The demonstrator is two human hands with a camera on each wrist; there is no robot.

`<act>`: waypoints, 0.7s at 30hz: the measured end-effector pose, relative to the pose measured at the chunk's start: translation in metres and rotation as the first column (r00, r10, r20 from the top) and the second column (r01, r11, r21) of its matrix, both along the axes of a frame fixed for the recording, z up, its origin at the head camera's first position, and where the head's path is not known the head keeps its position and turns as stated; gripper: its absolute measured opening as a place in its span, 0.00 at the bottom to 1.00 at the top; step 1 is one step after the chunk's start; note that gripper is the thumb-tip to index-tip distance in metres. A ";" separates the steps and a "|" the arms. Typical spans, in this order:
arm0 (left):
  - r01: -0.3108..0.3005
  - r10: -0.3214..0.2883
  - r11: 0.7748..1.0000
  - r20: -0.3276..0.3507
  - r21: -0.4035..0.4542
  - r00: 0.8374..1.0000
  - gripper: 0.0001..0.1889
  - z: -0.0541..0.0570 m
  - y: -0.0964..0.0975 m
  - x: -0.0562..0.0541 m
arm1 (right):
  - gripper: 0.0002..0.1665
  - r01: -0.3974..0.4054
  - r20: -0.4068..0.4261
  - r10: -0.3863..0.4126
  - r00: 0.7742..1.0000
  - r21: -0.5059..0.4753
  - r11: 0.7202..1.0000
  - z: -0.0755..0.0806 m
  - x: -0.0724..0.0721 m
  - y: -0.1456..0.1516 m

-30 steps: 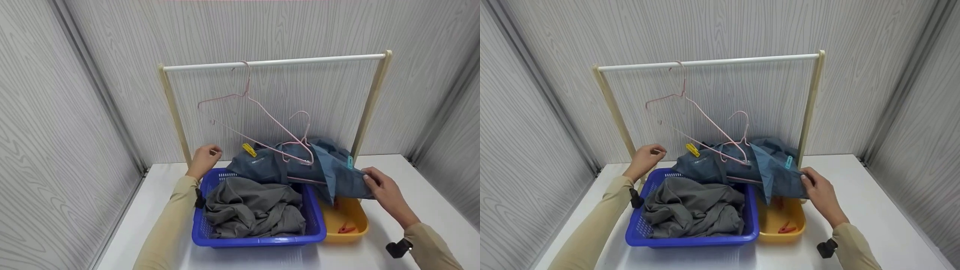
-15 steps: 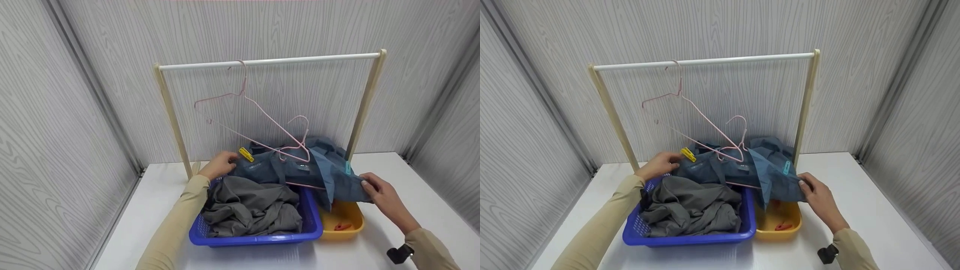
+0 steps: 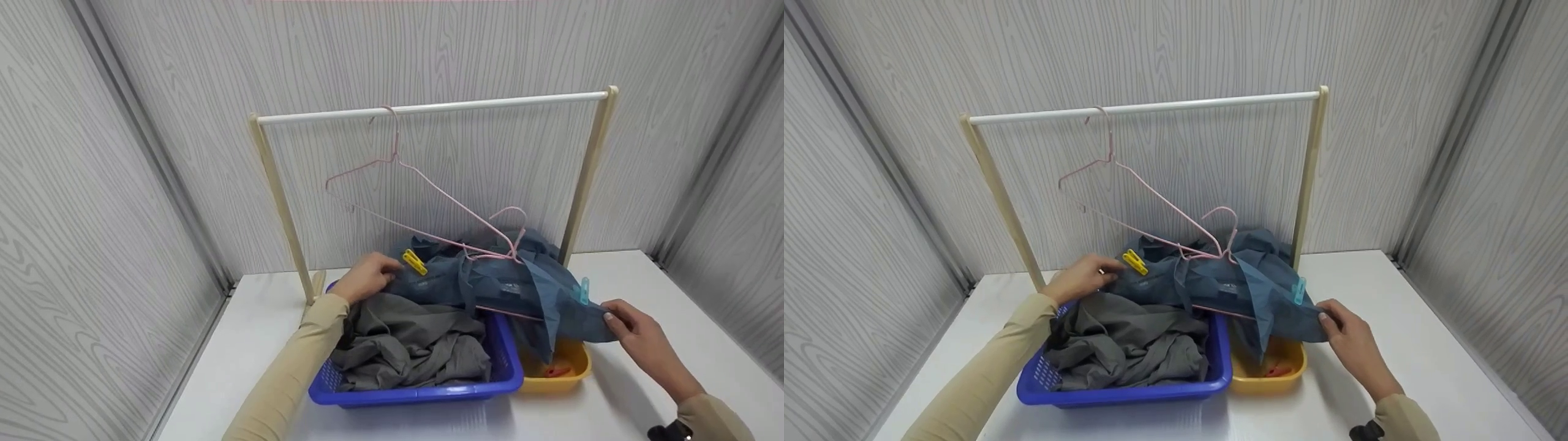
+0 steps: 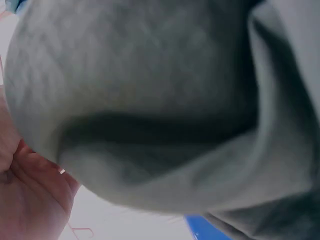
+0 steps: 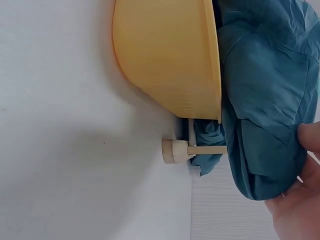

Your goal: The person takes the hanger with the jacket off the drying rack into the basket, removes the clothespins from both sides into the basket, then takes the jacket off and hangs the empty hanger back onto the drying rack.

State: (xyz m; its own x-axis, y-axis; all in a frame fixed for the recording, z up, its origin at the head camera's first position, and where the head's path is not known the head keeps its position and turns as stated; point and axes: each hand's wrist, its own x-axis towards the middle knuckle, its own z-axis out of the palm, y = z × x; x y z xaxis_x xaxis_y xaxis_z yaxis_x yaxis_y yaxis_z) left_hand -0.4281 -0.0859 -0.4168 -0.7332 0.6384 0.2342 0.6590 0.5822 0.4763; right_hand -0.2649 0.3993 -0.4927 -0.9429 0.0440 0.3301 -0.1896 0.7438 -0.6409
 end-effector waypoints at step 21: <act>0.104 -0.101 0.994 -0.096 0.030 0.990 0.10 0.000 -0.018 0.012 | 0.10 0.043 -0.077 -0.035 0.996 0.115 0.992 -0.006 0.010 -0.009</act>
State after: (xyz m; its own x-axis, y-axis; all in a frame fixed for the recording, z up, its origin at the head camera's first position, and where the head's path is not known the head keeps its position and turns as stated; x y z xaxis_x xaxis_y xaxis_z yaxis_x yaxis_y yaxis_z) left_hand -0.4158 -0.1043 -0.4166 -0.6379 0.6994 0.3225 0.7573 0.4934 0.4279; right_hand -0.2552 0.3901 -0.4986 -0.9138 0.0372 0.4045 -0.2031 0.8206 -0.5342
